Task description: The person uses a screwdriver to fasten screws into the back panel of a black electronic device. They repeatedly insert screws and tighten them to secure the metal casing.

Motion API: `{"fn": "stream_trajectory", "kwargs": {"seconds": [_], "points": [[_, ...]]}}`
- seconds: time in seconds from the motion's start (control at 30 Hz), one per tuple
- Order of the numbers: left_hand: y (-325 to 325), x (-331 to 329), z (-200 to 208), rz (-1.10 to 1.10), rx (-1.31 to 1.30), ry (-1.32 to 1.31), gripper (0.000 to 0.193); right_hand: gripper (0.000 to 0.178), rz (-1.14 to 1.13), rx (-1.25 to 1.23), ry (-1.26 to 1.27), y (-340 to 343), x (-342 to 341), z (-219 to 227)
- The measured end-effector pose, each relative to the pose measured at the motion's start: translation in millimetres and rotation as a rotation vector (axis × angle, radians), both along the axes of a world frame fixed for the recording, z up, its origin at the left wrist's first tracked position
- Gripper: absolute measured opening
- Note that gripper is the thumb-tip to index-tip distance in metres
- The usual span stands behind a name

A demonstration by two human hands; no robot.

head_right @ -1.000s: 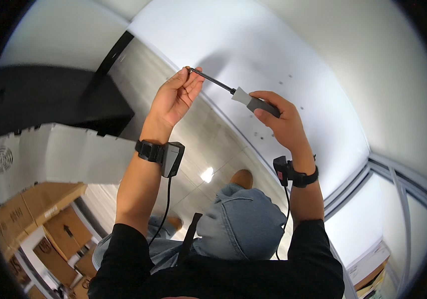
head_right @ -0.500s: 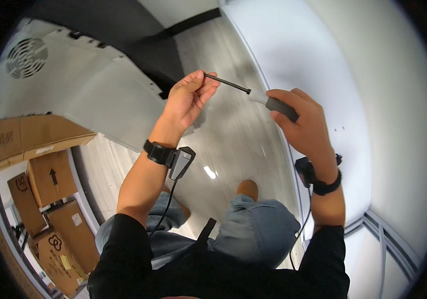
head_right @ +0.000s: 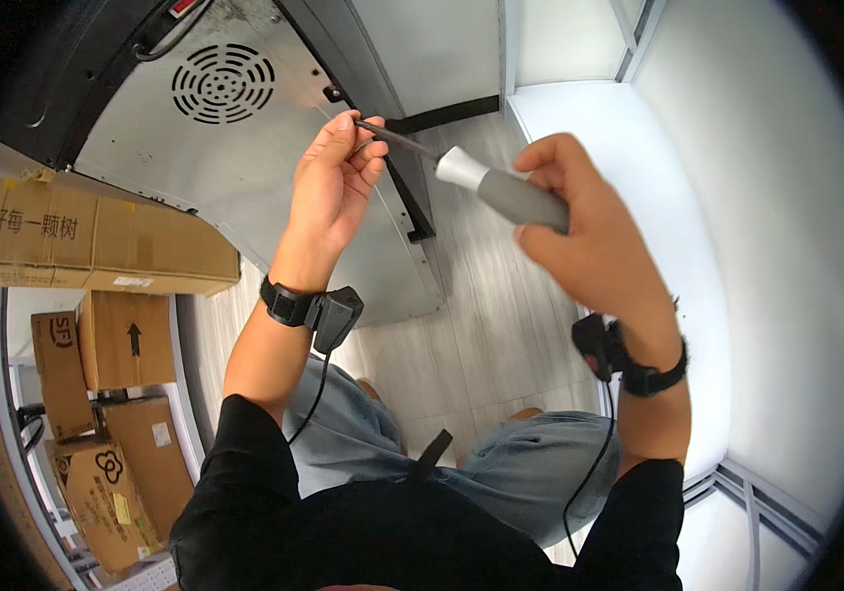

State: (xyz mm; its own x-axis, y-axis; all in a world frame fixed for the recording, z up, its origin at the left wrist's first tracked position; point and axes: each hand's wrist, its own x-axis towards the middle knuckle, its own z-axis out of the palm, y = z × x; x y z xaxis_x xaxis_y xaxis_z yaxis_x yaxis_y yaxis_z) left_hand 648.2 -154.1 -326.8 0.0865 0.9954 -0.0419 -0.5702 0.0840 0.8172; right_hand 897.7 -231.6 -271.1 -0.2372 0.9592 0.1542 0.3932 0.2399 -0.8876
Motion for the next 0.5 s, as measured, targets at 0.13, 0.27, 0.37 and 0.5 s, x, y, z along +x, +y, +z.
{"fn": "stream_trajectory", "kwargs": {"seconds": [0.13, 0.27, 0.37, 0.5], "points": [[12.2, -11.9, 10.4, 0.009, -0.012, -0.052, 0.021, 0.033, -0.068, 0.020, 0.073, -19.6, -39.0, -0.6], [14.2, -22.7, 12.6, 0.005, -0.009, -0.080, 0.022, 0.032, -0.243, 0.154, 0.022, -40.6, -78.0, -12.4], [18.0, -21.7, 13.5, -0.057, 0.030, -0.093, 0.023, 0.033, -0.352, 0.221, 0.030, -51.9, -97.4, -24.4], [24.3, -20.6, 12.9, -0.054, -0.010, -0.131, 0.023, 0.033, -0.413, 0.313, -0.064, -53.4, -128.6, -30.6]]}}
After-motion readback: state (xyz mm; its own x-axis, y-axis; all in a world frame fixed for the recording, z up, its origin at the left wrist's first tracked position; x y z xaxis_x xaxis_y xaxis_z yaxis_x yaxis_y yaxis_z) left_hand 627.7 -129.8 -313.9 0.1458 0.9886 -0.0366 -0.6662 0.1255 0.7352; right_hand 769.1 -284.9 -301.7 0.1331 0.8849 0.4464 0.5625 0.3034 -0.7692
